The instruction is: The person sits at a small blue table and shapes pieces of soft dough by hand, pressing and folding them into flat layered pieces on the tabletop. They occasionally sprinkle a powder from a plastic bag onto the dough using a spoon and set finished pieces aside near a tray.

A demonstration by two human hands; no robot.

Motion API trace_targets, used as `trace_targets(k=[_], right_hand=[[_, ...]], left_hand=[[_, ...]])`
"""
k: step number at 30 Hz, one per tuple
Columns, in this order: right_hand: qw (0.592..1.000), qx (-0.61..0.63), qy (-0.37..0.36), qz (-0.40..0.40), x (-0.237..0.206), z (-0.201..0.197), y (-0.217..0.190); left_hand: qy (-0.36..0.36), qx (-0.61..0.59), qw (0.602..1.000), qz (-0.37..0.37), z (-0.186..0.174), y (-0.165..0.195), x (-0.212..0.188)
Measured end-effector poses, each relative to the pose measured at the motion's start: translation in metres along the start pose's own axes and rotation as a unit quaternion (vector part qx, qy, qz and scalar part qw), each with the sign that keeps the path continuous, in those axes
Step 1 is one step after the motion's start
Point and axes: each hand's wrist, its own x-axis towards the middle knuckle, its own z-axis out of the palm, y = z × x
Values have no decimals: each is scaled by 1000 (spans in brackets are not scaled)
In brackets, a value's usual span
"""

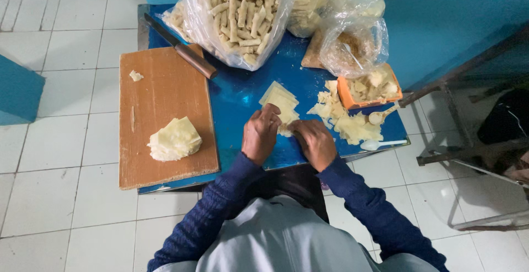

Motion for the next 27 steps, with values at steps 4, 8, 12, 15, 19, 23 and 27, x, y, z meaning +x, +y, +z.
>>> trace_targets(k=[4,8,12,15,19,23,27], right_hand=[[999,-13,10,-28,-2,4,8],[1000,9,0,6,-3,9,15],[996,37,-26,78,-2,13,19],[992,37,-39,110,2,17,21],[987,39,-57,143,7,21,20],[999,-4,-11,41,10,21,17],[1000,9,7,9,9,19,10]], left_hand=[[-27,7,1000,15,-11,-2,-6],[-56,45,997,36,-21,7,-11],[-70,56,994,64,-26,15,-15],[-68,49,995,60,-21,14,-17],[-40,68,990,120,-10,1,-14],[-45,124,970,204,-3,-14,-3],[-34,75,994,74,2,-12,1]])
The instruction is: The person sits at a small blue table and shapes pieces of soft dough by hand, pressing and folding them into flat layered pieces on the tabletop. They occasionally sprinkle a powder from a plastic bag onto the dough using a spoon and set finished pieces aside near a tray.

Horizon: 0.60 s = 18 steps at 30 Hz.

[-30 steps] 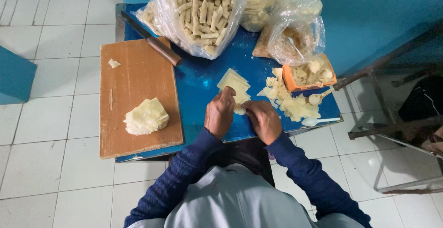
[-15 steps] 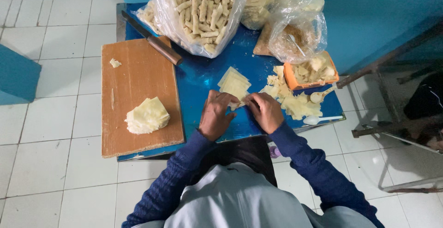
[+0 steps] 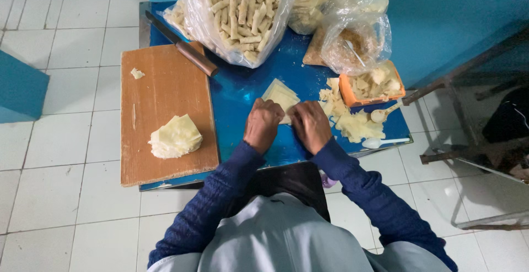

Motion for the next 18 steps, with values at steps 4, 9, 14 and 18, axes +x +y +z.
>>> trace_targets(k=[4,9,14,18], right_hand=[[999,0,-19,-28,-4,-6,-5],[998,-8,-33,-55,-10,-13,-8],[997,-14,-52,-55,-11,-12,-8],[997,-10,-52,-56,-11,-10,-7]], left_hand=[[-23,-4,999,-35,1,3,0],[-47,-53,997,-42,-2,5,-9],[-59,-61,996,9,-16,9,-20],[-73,-68,995,-14,-24,16,-23]])
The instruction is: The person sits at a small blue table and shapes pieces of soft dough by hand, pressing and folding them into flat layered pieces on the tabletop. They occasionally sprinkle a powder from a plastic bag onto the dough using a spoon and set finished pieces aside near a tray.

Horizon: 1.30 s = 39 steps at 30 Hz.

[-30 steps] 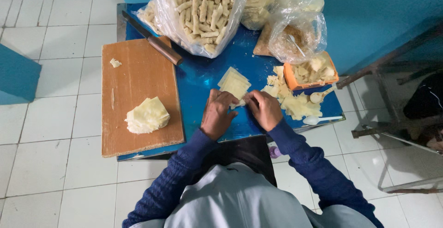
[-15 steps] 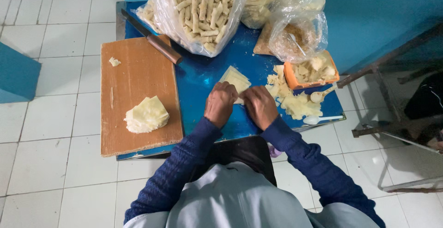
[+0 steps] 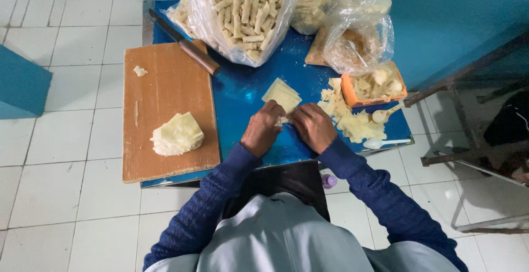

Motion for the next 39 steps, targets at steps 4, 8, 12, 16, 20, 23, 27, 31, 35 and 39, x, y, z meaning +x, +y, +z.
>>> trace_targets(k=[4,8,12,16,20,23,27,31,35,39], right_hand=[[1000,7,11,-4,1,3,4],[999,32,-10,21,4,6,12],[997,58,-31,48,9,6,19],[996,66,-50,46,12,6,22],[995,68,-49,61,11,6,21],[995,71,-43,59,9,7,20],[995,72,-43,50,7,8,20],[994,82,-50,60,5,8,19],[996,63,-38,41,3,7,16],[997,55,-33,48,3,7,11]], left_hand=[[5,13,1000,-11,-2,5,-2],[32,31,999,20,1,11,-5],[34,58,997,48,1,10,-9],[15,98,992,73,2,6,-15],[8,97,993,71,3,4,-20],[1,90,993,75,1,5,-22],[-6,102,992,80,1,9,-24],[7,53,997,63,-3,13,-27],[26,-18,999,14,-6,13,-25],[15,56,998,30,-2,13,-22]])
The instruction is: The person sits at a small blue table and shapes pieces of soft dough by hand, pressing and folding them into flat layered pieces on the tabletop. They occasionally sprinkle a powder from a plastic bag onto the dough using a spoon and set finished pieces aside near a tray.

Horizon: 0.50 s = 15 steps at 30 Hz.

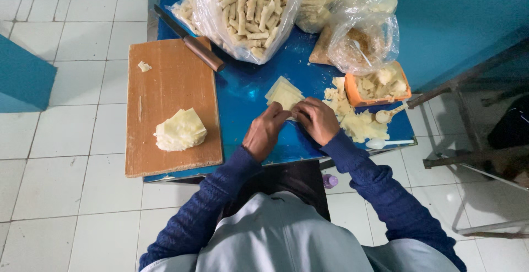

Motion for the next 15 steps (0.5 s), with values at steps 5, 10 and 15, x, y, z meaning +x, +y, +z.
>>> trace_targets(k=[5,10,15], right_hand=[[1000,7,3,11,-1,1,-1],[1000,13,18,-4,-4,2,-1],[1000,13,8,10,-7,6,-1]], left_hand=[[-10,54,997,58,1,-1,-9],[1,-6,1000,25,-5,2,-13],[13,-75,995,-69,-3,6,-8]])
